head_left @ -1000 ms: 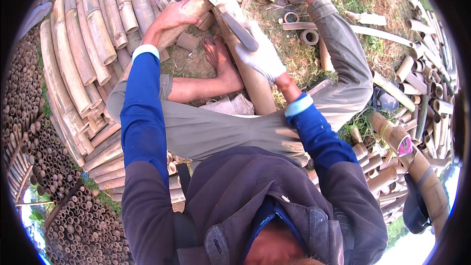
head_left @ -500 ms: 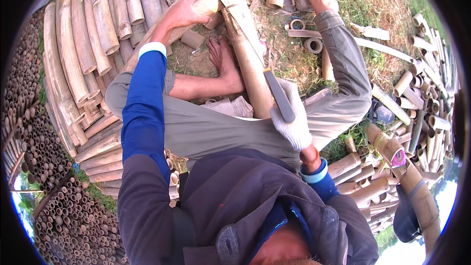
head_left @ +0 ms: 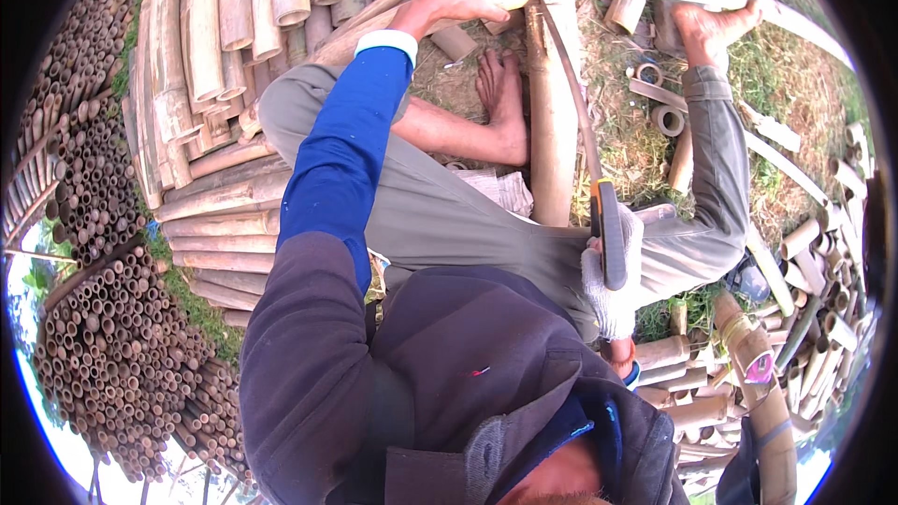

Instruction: The person sits on the ground and uses a hand saw to cut long bamboo poles into shorter sections. They position each pole on a wooden support, saw through it, and then place the cut pieces into a nearby stack.

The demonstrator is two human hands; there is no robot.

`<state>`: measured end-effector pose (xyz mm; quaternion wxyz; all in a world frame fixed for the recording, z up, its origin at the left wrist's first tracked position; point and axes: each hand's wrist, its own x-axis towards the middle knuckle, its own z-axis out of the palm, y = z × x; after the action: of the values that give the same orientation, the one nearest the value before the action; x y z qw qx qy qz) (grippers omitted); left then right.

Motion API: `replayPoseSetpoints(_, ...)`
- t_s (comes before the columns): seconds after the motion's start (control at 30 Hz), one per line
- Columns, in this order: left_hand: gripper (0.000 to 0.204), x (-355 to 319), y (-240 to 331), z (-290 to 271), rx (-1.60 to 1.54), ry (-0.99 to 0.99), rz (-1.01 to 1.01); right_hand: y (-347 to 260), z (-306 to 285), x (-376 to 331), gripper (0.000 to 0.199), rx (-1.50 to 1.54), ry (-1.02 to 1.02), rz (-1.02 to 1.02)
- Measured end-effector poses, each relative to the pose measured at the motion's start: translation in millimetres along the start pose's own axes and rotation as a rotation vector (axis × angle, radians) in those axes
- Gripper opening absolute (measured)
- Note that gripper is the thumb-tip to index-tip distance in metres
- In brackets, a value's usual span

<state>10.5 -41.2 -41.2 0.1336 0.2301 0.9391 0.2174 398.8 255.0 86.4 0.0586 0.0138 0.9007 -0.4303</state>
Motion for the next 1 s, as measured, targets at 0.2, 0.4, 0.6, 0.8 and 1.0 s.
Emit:
replayPoseSetpoints(0.2,0.088,-2.1,-3.1,2.9,0.004,0.06,-0.036,22.9,74.8,202.7,0.037,0.316,0.153,-0.13)
replayPoseSetpoints(0.4,0.084,6.9,-3.8,-5.2,-0.019,-0.014,-0.021,25.1,79.7,235.0,0.05,0.222,0.127,-0.146)
replayPoseSetpoints(0.6,0.085,-6.0,7.8,-4.7,0.067,0.02,-0.045,-15.6,-4.9,10.0,0.061,0.116,0.08,0.085)
replayPoseSetpoints(0.8,0.083,-3.1,18.2,-3.9,0.028,0.004,-0.056,26.5,62.5,180.4,0.055,0.186,0.127,-0.05)
replayPoseSetpoints(1.0,0.076,0.4,27.9,-12.7,0.087,-0.023,-0.084,47.2,79.2,192.5,0.067,0.206,0.148,-0.145)
